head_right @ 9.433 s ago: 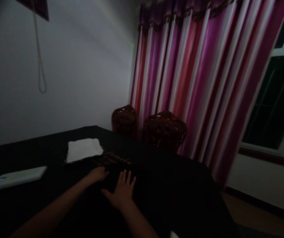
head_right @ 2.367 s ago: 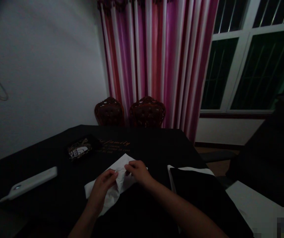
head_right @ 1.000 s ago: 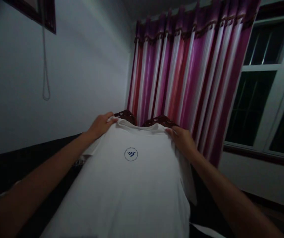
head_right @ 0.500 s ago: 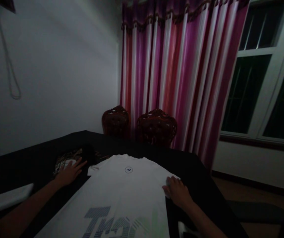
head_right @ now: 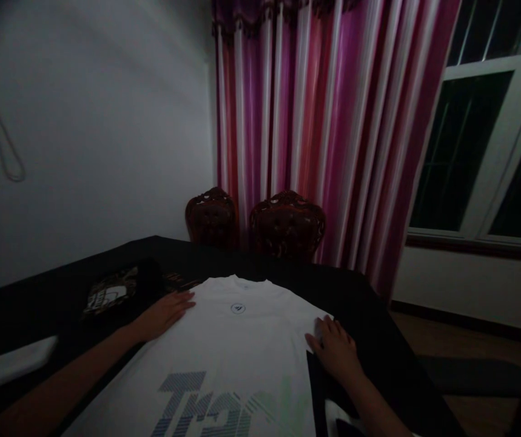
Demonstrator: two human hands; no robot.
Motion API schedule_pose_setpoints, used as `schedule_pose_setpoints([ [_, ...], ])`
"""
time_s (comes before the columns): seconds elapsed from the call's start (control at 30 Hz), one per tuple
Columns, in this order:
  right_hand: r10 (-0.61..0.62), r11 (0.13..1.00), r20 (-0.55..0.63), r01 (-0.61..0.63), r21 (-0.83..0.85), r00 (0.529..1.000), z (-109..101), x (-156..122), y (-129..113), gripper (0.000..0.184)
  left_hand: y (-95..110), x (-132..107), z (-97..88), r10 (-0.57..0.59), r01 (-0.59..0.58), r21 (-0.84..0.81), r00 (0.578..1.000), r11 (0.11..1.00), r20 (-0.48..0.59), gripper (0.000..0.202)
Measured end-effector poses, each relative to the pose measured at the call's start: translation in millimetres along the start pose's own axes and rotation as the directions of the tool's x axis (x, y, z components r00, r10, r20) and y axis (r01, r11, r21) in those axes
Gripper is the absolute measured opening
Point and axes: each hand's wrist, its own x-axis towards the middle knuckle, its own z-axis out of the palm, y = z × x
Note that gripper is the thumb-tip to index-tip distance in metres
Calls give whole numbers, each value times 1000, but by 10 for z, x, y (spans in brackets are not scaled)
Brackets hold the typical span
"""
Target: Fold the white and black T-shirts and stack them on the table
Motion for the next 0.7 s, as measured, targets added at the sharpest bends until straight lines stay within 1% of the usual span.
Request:
schedule_pose_setpoints([
  [0.03, 1, 1000, 3, -1, -6, 1000, 0, -9, -4, 56, 23, 9, 16, -46, 46, 3, 999, 999, -5, 40],
  [0.07, 2, 1000, 8, -2, -11, 1000, -4, -16, -8, 55, 13, 16, 26, -129, 129, 13, 991, 992, -20, 39],
  [0.1, 3, 1000, 13, -2, -16, 1000, -11, -22, -12, 54, -20, 23, 26, -231, 233, 25, 972, 972, -41, 40],
  [0.17, 2, 1000, 24, -2, -18, 1000, -33, -28, -15, 52, -111, 45, -4, -414, 419, 43, 906, 907, -91, 41],
  [0.2, -2, 1000, 29, 2, -15, 1000, -46, -26, -14, 52, -143, 63, -34, -463, 470, 46, 879, 881, -116, 42],
  [0.23, -9, 1000, 32, 9, -8, 999, -60, -23, -13, 52, -152, 87, -73, -474, 483, 43, 870, 874, -136, 43],
  [0.27, -17, 1000, 33, 17, 1, 999, -76, -17, -11, 51, -129, 114, -120, -450, 459, 38, 881, 887, -148, 45],
  [0.3, -23, 1000, 33, 22, 12, 999, -94, -10, -11, 51, -67, 140, -171, -392, 400, 29, 908, 916, -147, 47],
  [0.33, -22, 999, 30, 21, 26, 999, -117, -3, -11, 51, 38, 161, -225, -312, 317, 16, 940, 948, -135, 48],
  [0.37, -12, 999, 25, 11, 42, 1000, -143, 6, -13, 52, 190, 167, -277, -221, 223, 0, 969, 975, -114, 48],
  [0.4, 11, 998, 14, -11, 60, 1000, -173, 14, -13, 53, 388, 151, -327, -132, 130, -17, 987, 991, -89, 47],
  [0.47, 79, 993, -19, -77, 93, 997, -237, 32, -5, 54, 911, 27, -409, 30, -35, -93, 998, 995, -55, 43],
  [0.5, 113, 989, -37, -109, 105, 993, -265, 41, 6, 54, 1220, -89, -437, 100, -105, -138, 994, 985, -46, 41],
  [0.53, 144, 983, -52, -137, 118, 988, -289, 49, 21, 54, 1545, -240, -453, 175, -184, -232, 983, 955, -59, 39],
  [0.57, 168, 978, -63, -159, 133, 984, -305, 56, 40, 53, 1872, -419, -455, 266, -270, -313, 962, 911, -57, 39],
  [0.6, 186, 973, -68, -175, 148, 980, -313, 61, 61, 53, 2186, -618, -442, 325, -325, -361, 944, 874, -60, 36],
  [0.63, 200, 969, -70, -186, 162, 977, -313, 65, 80, 52, 2475, -823, -416, 346, -344, -400, 936, 849, -70, 34],
  [0.67, 210, 965, -71, -195, 173, 975, -305, 68, 97, 51, 2727, -1023, -380, 347, -333, -447, 936, 830, -52, 32],
  [0.7, 216, 963, -72, -201, 179, 974, -292, 68, 107, 51, 2936, -1205, -343, 315, -278, -502, 949, 819, -12, 31],
])
